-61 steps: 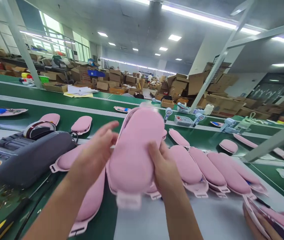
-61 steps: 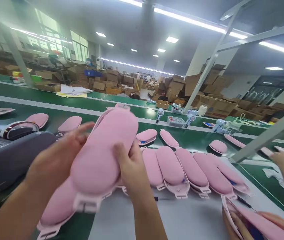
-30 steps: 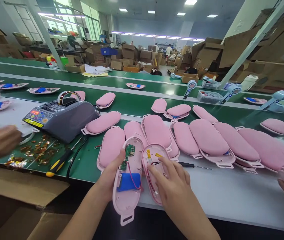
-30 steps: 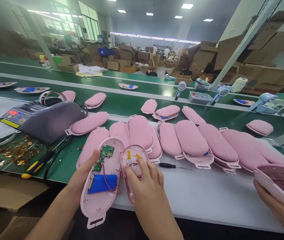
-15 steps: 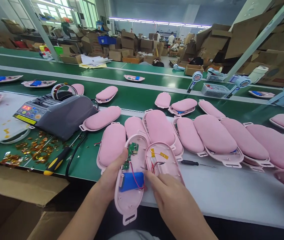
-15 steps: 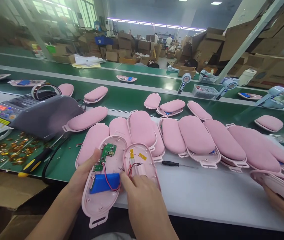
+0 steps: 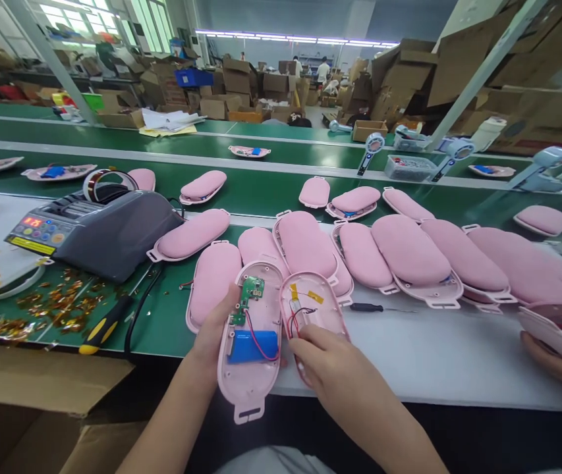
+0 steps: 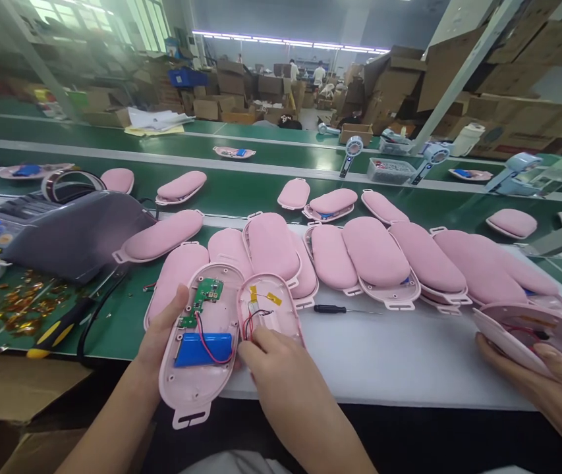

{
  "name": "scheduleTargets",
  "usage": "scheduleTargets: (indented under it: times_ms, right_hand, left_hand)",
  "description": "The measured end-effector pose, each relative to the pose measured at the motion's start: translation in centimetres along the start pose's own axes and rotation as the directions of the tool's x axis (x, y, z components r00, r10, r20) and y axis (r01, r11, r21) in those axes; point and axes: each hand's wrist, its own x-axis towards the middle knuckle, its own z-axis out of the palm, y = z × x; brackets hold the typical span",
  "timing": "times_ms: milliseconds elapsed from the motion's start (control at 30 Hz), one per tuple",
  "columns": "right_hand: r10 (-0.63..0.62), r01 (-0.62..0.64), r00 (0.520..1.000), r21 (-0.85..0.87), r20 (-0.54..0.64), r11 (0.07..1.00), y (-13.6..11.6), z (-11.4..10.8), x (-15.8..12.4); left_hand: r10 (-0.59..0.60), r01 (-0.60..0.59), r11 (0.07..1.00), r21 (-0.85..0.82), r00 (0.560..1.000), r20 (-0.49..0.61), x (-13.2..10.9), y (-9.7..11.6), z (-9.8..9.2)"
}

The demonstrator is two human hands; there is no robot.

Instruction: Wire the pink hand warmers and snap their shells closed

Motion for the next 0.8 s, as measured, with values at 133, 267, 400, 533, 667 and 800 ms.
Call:
scheduleTargets:
  times_ms: [133,267,400,533,667,800]
  right_hand:
    - [-0.053,0.054,0.988,0.002,-0.148,0.999,-0.3,-0.1,0.5]
    - [0.007,0.027,0.918,0.08,-0.397,0.996,-0.8,-0.5,1.1]
    - [0.381,-0.118,0.87,0.618,-0.312,0.777,-0.7,-1.4,1.1]
    - [0.608,-0.262,0.792,0.932,0.058,0.251,0.3,-2.4,0.4]
    - [0.584,-0.235,0.804,0.962,0.112,0.138,1.5,-2.8,-0.9]
    - [0.529,-0.178,0.848,0.957,0.031,0.228,3.0,-2.5,-1.8]
  left_hand:
    - [0.009,-0.007,1.0,-0.019,0.998,0.07,0.2,-0.2,0.2]
    - [0.011,-0.01,1.0,-0.02,0.999,0.03,0.3,-1.0,0.3]
    - [0.033,-0.033,0.999,0.004,0.999,-0.008,0.3,-1.8,0.0]
    - [0.052,-0.052,0.999,0.001,0.999,0.015,0.5,-1.8,-0.3]
    - [0.131,-0.132,0.991,0.002,0.985,0.117,0.8,-1.7,-0.5]
    - [0.119,-0.123,0.992,0.035,0.986,0.114,1.2,-1.8,-0.5]
